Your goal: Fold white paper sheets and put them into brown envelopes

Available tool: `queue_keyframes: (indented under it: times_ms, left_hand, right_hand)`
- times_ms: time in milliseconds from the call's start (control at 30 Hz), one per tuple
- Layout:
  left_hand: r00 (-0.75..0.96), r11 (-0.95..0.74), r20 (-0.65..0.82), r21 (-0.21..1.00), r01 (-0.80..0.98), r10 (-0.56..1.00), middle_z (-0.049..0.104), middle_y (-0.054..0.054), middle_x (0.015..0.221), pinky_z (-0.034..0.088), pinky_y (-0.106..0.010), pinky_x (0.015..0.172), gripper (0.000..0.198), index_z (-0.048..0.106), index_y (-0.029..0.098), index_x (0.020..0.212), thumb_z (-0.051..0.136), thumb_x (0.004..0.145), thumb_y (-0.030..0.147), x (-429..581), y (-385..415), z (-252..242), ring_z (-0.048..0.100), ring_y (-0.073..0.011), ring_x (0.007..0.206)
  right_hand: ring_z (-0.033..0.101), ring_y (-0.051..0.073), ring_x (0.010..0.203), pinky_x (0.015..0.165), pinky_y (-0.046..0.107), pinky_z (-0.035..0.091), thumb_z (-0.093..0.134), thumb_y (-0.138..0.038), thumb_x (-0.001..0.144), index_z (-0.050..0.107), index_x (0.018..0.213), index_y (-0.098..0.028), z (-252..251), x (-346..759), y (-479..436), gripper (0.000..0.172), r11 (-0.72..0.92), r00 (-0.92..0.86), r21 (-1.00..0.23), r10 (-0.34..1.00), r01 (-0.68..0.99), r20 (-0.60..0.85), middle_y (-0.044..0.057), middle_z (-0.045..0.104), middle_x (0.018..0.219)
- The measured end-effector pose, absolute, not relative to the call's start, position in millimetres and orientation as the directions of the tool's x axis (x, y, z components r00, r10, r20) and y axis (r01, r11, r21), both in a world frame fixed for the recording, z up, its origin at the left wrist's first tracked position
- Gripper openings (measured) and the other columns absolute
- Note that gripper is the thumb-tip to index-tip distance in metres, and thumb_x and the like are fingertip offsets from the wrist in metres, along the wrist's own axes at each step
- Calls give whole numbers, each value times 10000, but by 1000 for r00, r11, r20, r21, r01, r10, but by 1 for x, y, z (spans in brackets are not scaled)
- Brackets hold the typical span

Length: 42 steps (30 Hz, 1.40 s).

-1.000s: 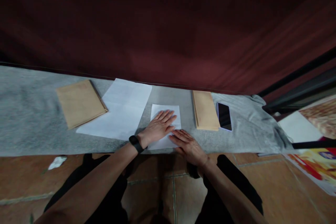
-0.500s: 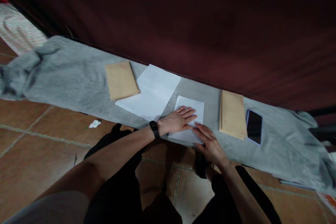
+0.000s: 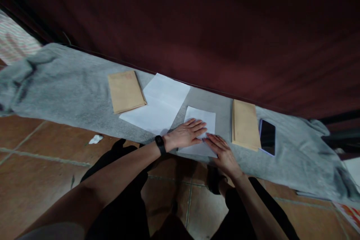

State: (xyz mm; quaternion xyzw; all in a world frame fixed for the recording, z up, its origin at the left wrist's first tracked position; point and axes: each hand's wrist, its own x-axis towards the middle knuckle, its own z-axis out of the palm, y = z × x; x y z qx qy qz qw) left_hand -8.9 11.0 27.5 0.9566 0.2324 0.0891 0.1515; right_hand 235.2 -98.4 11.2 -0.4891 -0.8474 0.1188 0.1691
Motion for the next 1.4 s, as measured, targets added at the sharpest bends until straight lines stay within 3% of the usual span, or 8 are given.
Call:
queue_keyframes:
  times_ms: [200, 367, 500, 700, 833, 1000, 1200, 1400]
  left_hand:
    - [890, -718, 71, 621, 314, 451, 537, -42, 1528, 317, -400, 1238, 478, 558, 286, 1441, 575, 988, 436, -29, 20, 52, 430, -210, 1466]
    - [910, -479, -94, 825, 298, 405, 498, -33, 1559, 483, -414, 1114, 690, 413, 362, 1537, 676, 911, 483, -75, 24, 74, 529, -257, 1391]
    - [907, -591, -72, 736, 329, 415, 429, -41, 1607, 404, -494, 1179, 827, 454, 375, 1508, 823, 774, 466, -87, 18, 61, 412, -288, 1475]
    - [820, -630, 109, 699, 339, 562, 703, -39, 1322, 482, -453, 1116, 363, 715, 302, 1231, 597, 911, 178, -67, 22, 33, 638, -212, 1237]
    - [754, -581, 108, 710, 398, 648, 765, -56, 1179, 548, -418, 1004, 264, 763, 257, 1104, 549, 963, 316, -63, 23, 38, 700, -235, 1104]
    - [678, -473, 40, 747, 468, 734, 786, -45, 1078, 578, -338, 877, 317, 753, 239, 1091, 508, 978, 404, -59, 17, 47, 731, -219, 980]
    - [746, -465, -6, 778, 421, 666, 783, -56, 1068, 564, -316, 854, 300, 764, 232, 1082, 562, 944, 407, -60, 22, 51, 728, -222, 952]
    - [694, -369, -85, 797, 478, 715, 713, -11, 708, 473, -236, 559, 418, 740, 194, 792, 522, 932, 522, -60, 28, 52, 620, -177, 630]
  right_hand:
    - [493, 240, 1419, 1217, 511, 368, 633, -106, 849, 492, 1506, -294, 18, 235, -97, 697, 485, -464, -385, 873, 786, 151, 60, 507, 1549]
    - [526, 203, 1391, 1211, 472, 380, 601, -51, 829, 540, 1466, -299, 21, 235, -97, 687, 447, -422, -452, 892, 772, 162, 37, 560, 1505]
    - [550, 192, 1365, 1195, 457, 403, 572, -8, 820, 569, 1438, -317, 21, 234, -96, 692, 420, -385, -478, 906, 771, 174, 18, 600, 1466]
    - [621, 200, 1279, 1125, 433, 478, 583, -69, 901, 613, 1392, -335, 31, 229, -92, 559, 344, -295, -536, 939, 771, 177, 3, 672, 1377]
    - [656, 203, 1225, 1078, 394, 519, 552, -201, 996, 645, 1352, -295, 42, 227, -89, 380, 285, -248, -599, 958, 749, 145, 22, 703, 1327]
    - [636, 198, 1256, 1105, 389, 496, 541, -232, 1011, 663, 1320, -279, 45, 229, -83, 336, 270, -230, -624, 962, 733, 145, 19, 699, 1333]
    - [698, 209, 1122, 992, 362, 553, 548, -265, 1011, 723, 1189, -253, 44, 235, -76, 250, 261, -235, -640, 964, 723, 128, 37, 751, 1200]
    - [729, 217, 950, 833, 320, 569, 469, -458, 1043, 754, 1072, -239, 44, 237, -76, 360, 125, -137, -735, 990, 667, 44, 33, 783, 1017]
